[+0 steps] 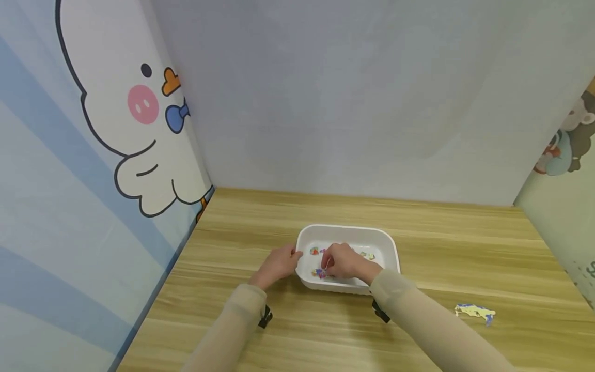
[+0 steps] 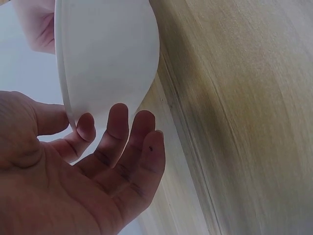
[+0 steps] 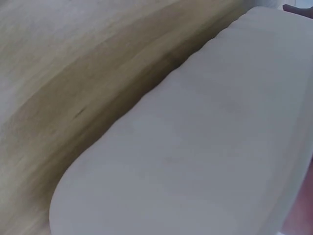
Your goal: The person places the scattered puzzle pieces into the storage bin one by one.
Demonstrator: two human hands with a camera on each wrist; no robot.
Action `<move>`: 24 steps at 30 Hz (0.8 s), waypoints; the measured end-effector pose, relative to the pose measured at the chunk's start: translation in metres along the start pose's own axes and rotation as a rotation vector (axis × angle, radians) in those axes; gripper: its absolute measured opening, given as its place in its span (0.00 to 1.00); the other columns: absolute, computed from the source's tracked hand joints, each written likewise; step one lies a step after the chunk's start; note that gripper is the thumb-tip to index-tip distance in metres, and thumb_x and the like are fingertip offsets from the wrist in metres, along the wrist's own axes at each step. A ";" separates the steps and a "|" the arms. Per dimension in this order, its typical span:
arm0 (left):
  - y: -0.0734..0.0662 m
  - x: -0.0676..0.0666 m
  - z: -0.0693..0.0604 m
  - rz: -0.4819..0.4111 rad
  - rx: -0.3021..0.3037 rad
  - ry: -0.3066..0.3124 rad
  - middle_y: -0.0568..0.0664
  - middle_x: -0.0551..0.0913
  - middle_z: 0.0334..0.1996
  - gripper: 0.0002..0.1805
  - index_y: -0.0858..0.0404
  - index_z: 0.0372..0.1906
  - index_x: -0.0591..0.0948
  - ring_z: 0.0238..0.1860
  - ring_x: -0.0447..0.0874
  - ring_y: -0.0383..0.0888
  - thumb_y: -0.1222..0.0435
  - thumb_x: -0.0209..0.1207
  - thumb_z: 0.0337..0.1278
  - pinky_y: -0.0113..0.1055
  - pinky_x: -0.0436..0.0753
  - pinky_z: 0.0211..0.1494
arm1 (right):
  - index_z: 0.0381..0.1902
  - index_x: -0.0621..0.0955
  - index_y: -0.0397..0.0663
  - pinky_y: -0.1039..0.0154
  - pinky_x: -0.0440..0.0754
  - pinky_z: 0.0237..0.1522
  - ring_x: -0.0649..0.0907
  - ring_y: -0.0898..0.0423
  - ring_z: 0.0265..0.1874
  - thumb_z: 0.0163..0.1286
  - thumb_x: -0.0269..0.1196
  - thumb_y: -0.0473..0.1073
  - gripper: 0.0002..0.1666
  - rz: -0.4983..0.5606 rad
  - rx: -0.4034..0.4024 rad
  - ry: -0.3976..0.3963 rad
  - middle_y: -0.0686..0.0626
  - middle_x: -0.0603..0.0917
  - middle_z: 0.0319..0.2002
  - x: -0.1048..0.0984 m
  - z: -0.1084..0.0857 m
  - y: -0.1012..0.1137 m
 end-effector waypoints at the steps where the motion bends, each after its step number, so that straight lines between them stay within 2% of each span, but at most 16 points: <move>1: 0.000 0.000 0.000 -0.003 -0.002 -0.001 0.50 0.75 0.26 0.13 0.65 0.42 0.76 0.27 0.72 0.45 0.58 0.48 0.71 0.35 0.72 0.29 | 0.25 0.84 0.49 0.63 0.76 0.32 0.78 0.61 0.23 0.50 0.69 0.31 0.08 -0.013 0.006 0.000 0.58 0.80 0.20 0.000 0.001 0.000; 7: 0.001 -0.002 0.001 -0.011 -0.012 -0.011 0.51 0.75 0.26 0.14 0.66 0.44 0.76 0.27 0.73 0.45 0.58 0.48 0.71 0.36 0.72 0.29 | 0.24 0.83 0.49 0.61 0.77 0.35 0.77 0.57 0.26 0.49 0.68 0.32 0.07 -0.081 0.032 -0.002 0.57 0.79 0.21 -0.001 0.004 0.002; 16: 0.001 0.000 0.001 0.011 0.004 -0.006 0.50 0.75 0.25 0.13 0.64 0.39 0.76 0.26 0.72 0.45 0.58 0.48 0.71 0.36 0.71 0.28 | 0.26 0.83 0.48 0.59 0.76 0.37 0.76 0.56 0.28 0.46 0.70 0.34 0.08 -0.062 0.098 0.021 0.56 0.78 0.22 0.009 0.002 -0.005; 24: 0.002 0.002 0.001 0.013 0.008 -0.004 0.50 0.75 0.25 0.14 0.65 0.42 0.76 0.26 0.72 0.44 0.58 0.48 0.71 0.35 0.72 0.28 | 0.27 0.84 0.46 0.58 0.76 0.38 0.76 0.55 0.28 0.48 0.72 0.35 0.08 -0.046 0.083 -0.002 0.56 0.79 0.22 0.010 -0.001 -0.005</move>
Point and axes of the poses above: each hand's wrist, its own z-axis towards the middle knuckle, its own x-axis out of the palm, y = z × x, the point moved 10 cm from there along z, towards the middle knuckle
